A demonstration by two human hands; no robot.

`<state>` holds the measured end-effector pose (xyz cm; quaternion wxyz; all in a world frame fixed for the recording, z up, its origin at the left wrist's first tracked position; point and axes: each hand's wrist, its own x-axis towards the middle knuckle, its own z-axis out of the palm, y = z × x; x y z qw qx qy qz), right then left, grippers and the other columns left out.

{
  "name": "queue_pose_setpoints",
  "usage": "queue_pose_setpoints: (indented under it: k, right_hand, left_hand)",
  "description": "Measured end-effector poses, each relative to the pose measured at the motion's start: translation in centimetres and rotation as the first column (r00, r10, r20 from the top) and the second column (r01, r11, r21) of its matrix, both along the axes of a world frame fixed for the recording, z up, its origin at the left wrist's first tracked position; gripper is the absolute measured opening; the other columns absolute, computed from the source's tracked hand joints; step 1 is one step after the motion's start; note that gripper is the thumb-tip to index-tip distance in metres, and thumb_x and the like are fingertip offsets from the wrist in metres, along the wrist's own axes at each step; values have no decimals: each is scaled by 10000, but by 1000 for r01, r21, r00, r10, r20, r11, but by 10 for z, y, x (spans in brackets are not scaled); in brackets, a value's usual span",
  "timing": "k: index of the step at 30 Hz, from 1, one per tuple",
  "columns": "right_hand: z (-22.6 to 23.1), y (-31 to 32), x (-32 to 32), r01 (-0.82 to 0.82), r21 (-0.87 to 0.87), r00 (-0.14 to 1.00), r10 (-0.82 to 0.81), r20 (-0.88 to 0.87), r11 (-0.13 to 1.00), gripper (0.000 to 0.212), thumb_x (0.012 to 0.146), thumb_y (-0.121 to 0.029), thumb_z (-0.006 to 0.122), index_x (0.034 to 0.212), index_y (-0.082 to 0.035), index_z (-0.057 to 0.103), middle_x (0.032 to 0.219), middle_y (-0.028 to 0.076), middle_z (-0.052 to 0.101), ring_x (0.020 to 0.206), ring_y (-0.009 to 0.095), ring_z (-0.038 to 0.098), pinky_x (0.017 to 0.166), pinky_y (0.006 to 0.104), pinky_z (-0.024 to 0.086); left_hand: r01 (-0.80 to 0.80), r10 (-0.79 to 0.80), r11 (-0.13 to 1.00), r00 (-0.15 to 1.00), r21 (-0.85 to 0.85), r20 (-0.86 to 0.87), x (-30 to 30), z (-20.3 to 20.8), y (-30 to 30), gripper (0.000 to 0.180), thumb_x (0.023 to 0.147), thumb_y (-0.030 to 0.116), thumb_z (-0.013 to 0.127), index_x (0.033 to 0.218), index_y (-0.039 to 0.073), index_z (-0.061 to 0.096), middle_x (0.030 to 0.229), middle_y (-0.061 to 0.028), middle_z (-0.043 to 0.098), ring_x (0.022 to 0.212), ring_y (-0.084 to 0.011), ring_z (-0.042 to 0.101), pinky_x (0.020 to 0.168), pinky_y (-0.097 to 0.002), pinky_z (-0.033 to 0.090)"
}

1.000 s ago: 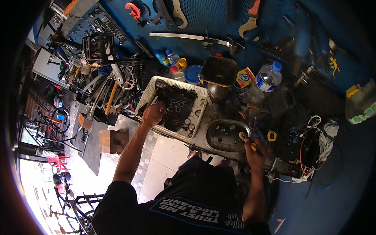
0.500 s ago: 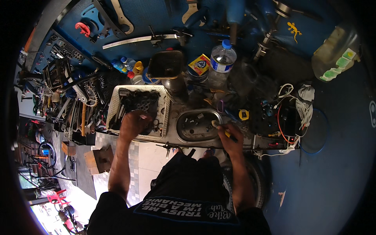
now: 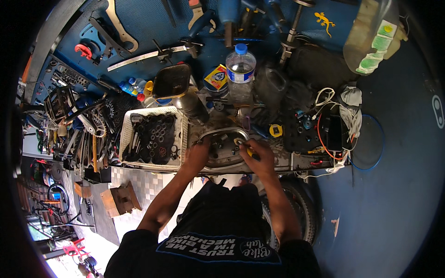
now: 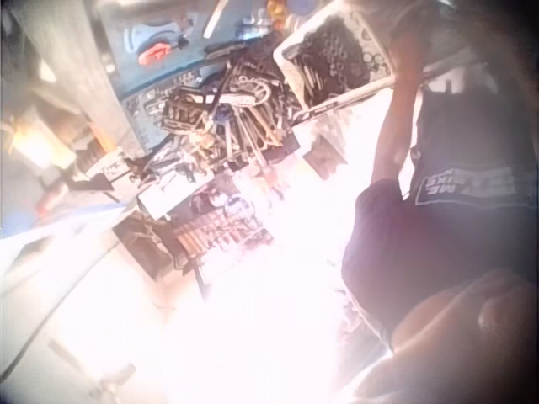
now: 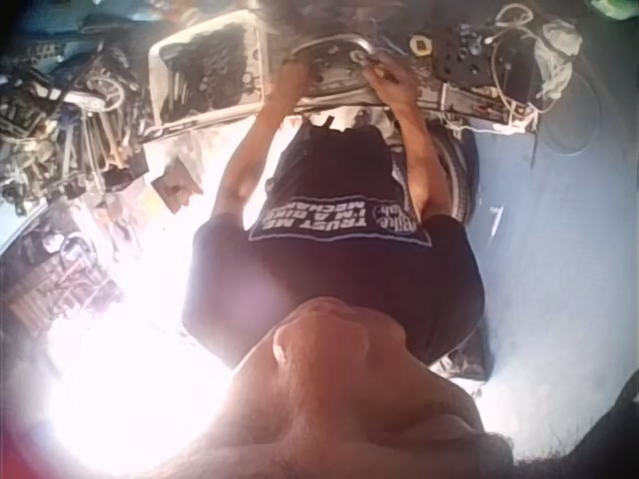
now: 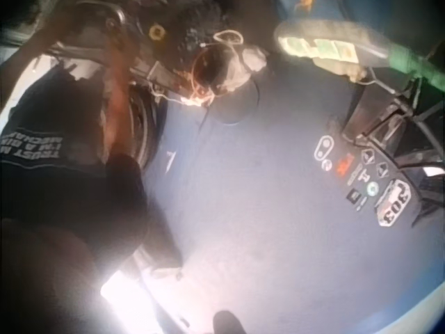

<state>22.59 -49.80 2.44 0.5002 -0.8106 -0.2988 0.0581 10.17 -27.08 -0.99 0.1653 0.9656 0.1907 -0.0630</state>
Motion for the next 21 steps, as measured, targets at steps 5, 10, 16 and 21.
queue_pose_setpoints:
  k: [5, 10, 16, 21]
  right_hand:
    - [-16, 6, 15, -88, -106, 905, 124, 408, 991, 241, 869, -224, 854, 1006, -99, 701, 866, 88, 744, 802, 308, 676, 771, 430, 551]
    - [-18, 10, 12, -68, -75, 996, 71, 51, 995, 249, 890, -231, 849, 1020, -63, 719, 955, 107, 741, 822, 259, 695, 778, 395, 556]
    - [-6, 13, -10, -137, 92, 968, 153, -200, 986, 185, 961, -181, 793, 1074, -40, 748, 926, 71, 704, 852, 122, 681, 771, 294, 541]
    - [2, 16, -18, -118, 186, 933, 173, -315, 975, 180, 955, -174, 792, 1070, -43, 749, 966, 83, 702, 870, 131, 679, 790, 290, 535]
  left_hand:
    - [110, 66, 884, 933, -455, 354, -3, 3, 3, 324, 907, 85, 747, 1218, 37, 666, 994, -176, 770, 857, -326, 768, 749, -451, 605]
    - [116, 121, 845, 909, -522, 398, -5, -5, -4, 340, 884, 65, 785, 1209, 23, 696, 1004, -156, 779, 865, -255, 776, 750, -374, 604]
    - [-29, 293, 710, 921, -704, 258, 2, 7, -15, 333, 922, 5, 741, 1246, -25, 667, 901, -114, 775, 782, -185, 772, 720, -317, 604]
    - [4, 361, 574, 896, -819, 258, -2, 0, -10, 288, 961, 20, 726, 1237, -44, 672, 913, -121, 783, 790, -153, 769, 713, -297, 597]
